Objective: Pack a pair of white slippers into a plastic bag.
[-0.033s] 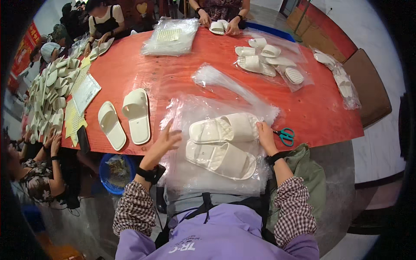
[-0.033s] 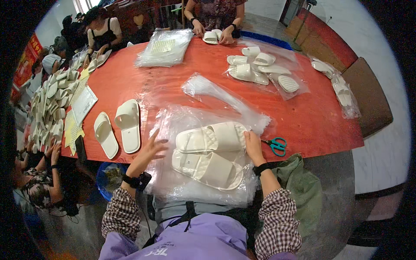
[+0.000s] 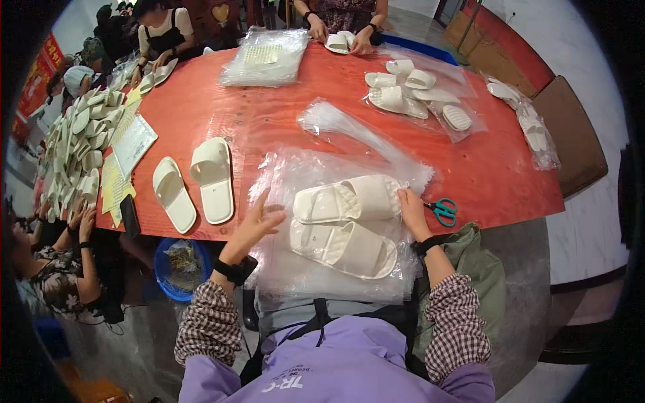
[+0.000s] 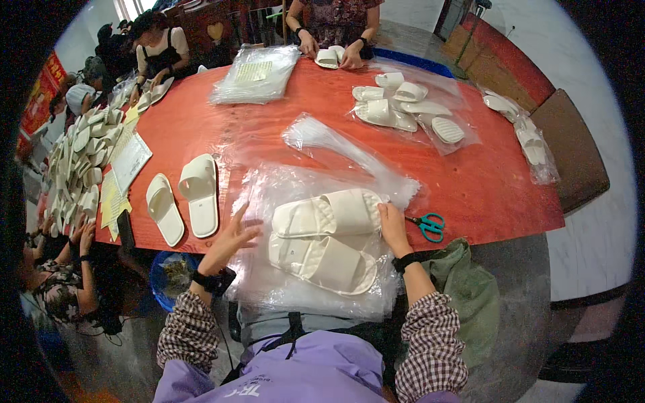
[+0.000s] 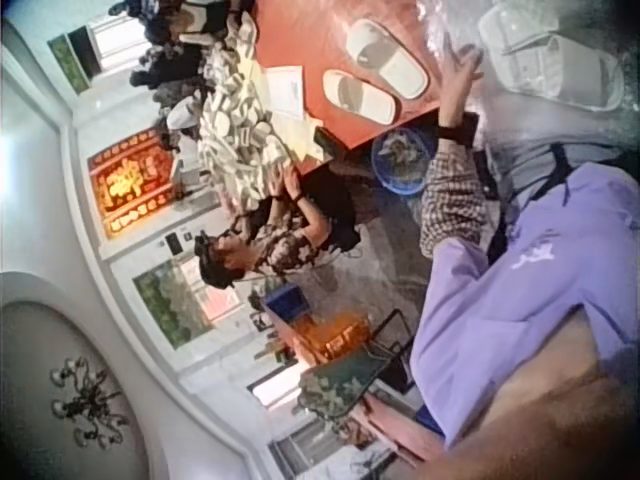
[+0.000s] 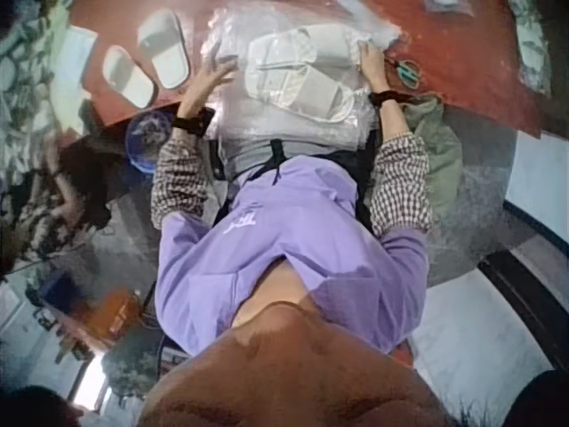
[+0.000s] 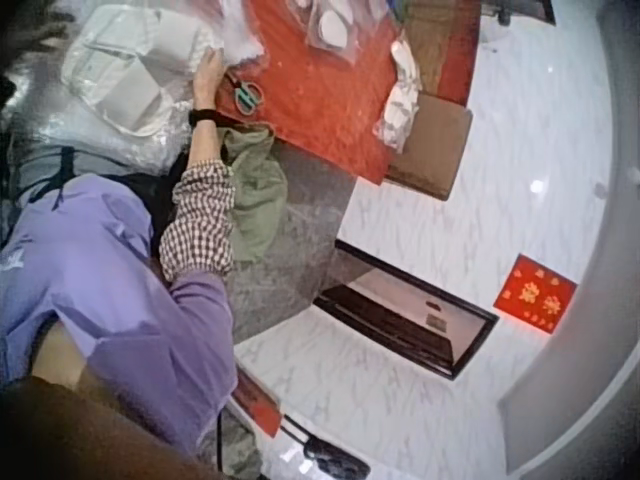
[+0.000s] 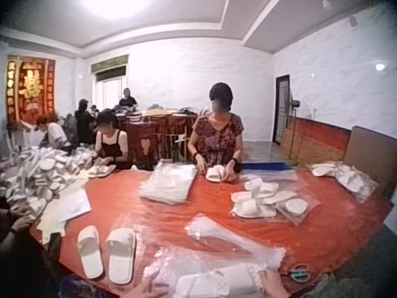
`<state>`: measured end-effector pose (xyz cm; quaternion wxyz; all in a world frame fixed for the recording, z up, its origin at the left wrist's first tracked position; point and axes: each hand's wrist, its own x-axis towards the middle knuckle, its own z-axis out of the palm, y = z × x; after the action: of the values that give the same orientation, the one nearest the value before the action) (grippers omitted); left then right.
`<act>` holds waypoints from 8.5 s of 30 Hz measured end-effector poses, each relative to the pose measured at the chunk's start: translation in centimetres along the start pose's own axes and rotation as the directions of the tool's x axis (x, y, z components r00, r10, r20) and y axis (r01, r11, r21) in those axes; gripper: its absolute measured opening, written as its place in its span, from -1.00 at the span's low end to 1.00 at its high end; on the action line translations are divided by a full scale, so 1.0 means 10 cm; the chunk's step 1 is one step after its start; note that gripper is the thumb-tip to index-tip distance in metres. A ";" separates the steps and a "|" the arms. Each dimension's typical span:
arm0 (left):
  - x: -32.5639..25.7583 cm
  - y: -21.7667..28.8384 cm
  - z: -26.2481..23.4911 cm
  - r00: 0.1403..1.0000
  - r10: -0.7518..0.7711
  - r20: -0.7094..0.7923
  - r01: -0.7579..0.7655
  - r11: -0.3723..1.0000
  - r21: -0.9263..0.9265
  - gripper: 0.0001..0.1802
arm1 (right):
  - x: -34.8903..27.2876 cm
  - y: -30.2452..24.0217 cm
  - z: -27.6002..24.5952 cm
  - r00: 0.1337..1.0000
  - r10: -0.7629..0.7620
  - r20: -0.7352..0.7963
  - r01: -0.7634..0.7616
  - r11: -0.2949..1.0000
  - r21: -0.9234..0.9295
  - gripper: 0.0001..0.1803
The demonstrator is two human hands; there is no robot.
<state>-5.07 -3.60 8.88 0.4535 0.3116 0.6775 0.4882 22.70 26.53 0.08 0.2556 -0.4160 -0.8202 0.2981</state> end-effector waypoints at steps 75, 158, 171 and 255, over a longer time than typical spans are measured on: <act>-1.16 -0.60 -1.31 0.867 -0.017 -0.498 -0.152 0.943 -0.297 -0.54 | -0.55 -0.32 -0.03 0.863 -0.238 0.447 0.419 0.831 -0.367 0.05; 1.07 -0.32 0.80 0.953 0.205 0.225 -0.278 0.281 0.919 0.02 | 2.81 1.02 -0.95 0.978 -0.064 -0.201 -0.126 0.588 -0.799 -0.62; 0.98 -0.34 0.75 0.937 0.285 0.202 -0.290 0.312 0.905 -0.04 | 2.54 -1.15 -2.43 0.916 -0.391 0.087 0.256 0.404 -0.878 -0.88; -0.12 0.29 0.63 0.798 0.485 0.357 -0.489 0.175 0.855 -0.26 | -0.92 -0.50 -0.08 0.801 -0.233 0.551 0.466 0.821 -0.330 0.25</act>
<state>1.10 -1.31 11.31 0.0197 0.7079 0.6921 0.1397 25.40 16.74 2.53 -0.0105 -0.2113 -0.9671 0.1411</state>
